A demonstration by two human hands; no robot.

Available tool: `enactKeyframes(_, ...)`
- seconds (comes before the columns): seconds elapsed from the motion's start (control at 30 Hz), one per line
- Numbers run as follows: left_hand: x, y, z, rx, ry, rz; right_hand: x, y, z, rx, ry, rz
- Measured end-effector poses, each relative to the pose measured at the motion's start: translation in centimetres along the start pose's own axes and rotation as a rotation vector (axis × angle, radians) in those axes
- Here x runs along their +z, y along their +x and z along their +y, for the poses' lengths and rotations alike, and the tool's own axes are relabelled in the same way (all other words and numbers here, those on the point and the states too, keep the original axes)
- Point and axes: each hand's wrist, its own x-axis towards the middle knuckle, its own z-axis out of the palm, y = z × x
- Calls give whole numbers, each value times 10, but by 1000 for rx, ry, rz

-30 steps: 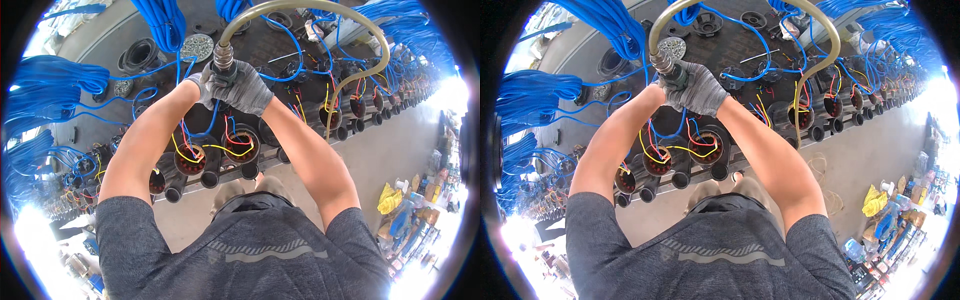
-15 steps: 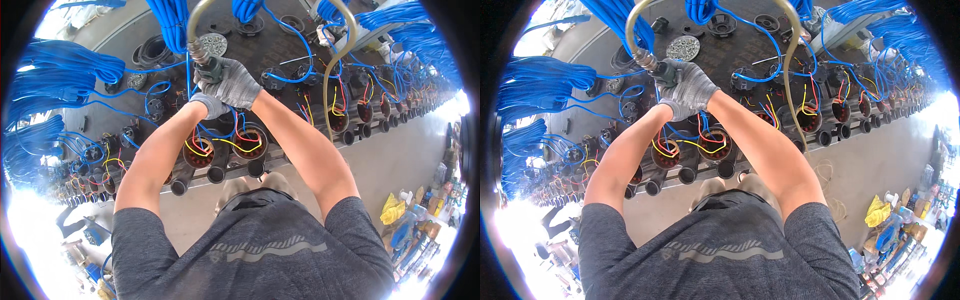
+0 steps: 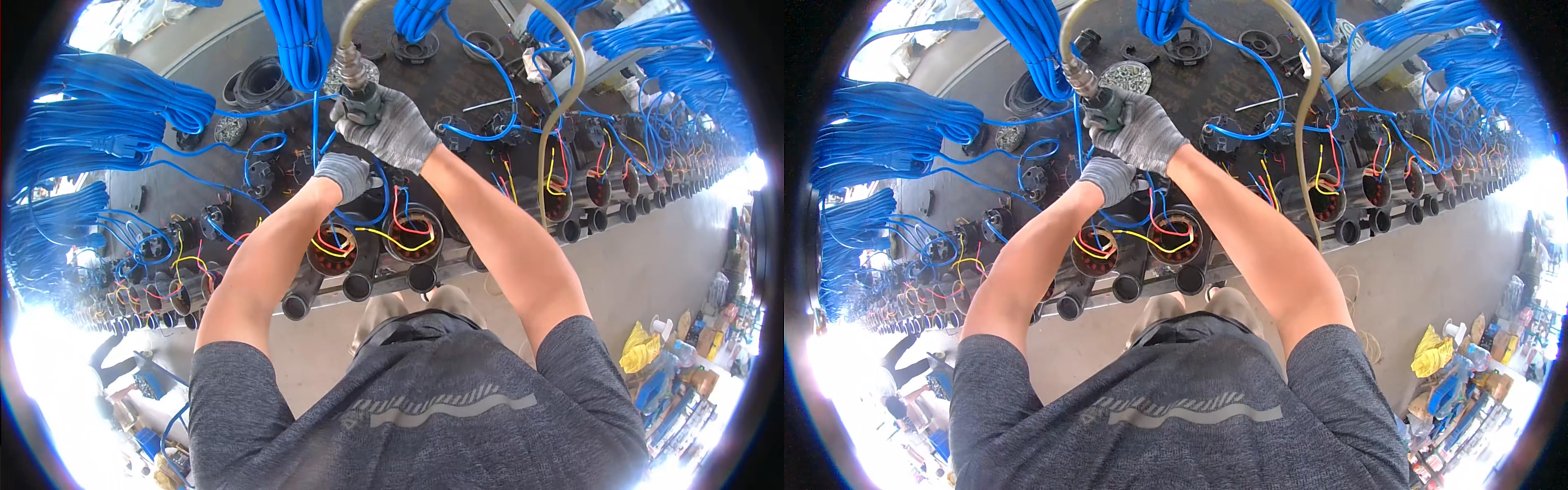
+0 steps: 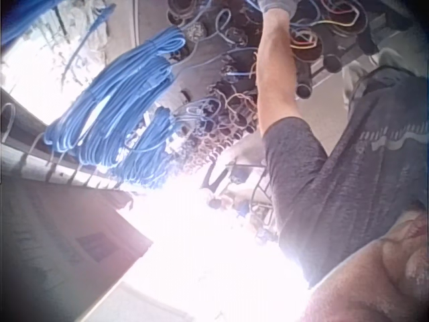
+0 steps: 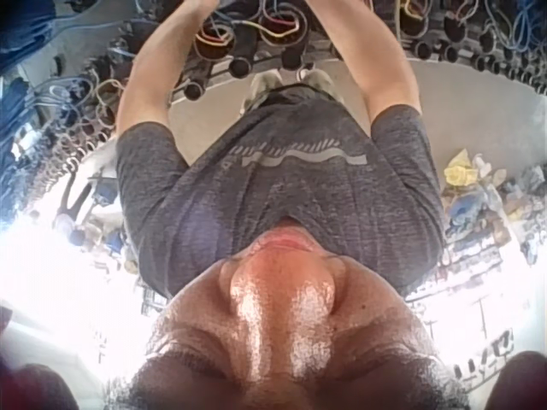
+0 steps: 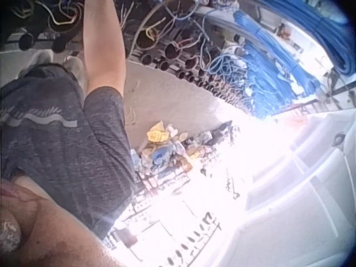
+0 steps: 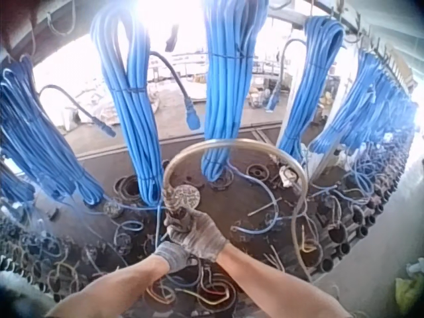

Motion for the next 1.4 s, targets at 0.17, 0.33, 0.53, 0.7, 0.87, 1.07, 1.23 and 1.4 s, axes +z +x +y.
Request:
enactKeyframes(0.17,-22,12,40,33,-195,-5,-12,22,7,-46,-217,-137)
enactKeyframes(0.33,-28,2,51,441,-636,-26,-18,7,5,142,147,-137)
enactKeyframes(0.53,-76,-36,43,325,-279,-270,-36,-10,-1,-9,-258,-171)
enactKeyframes(0.7,-132,-94,-1,313,-554,-146,-43,-7,16,-24,1,-65)
enactKeyframes(0.87,-147,-132,-47,-108,126,-405,-42,-6,18,-107,112,-125)
enactKeyframes(1.07,-102,-74,-34,54,-981,65,-37,-21,-3,45,-99,-70)
enactKeyframes(1.23,-73,19,-11,186,-632,184,-34,-19,-5,15,-258,-43)
enactKeyframes(1.4,-50,74,-16,321,-430,29,-34,-25,-1,-54,-204,-11)
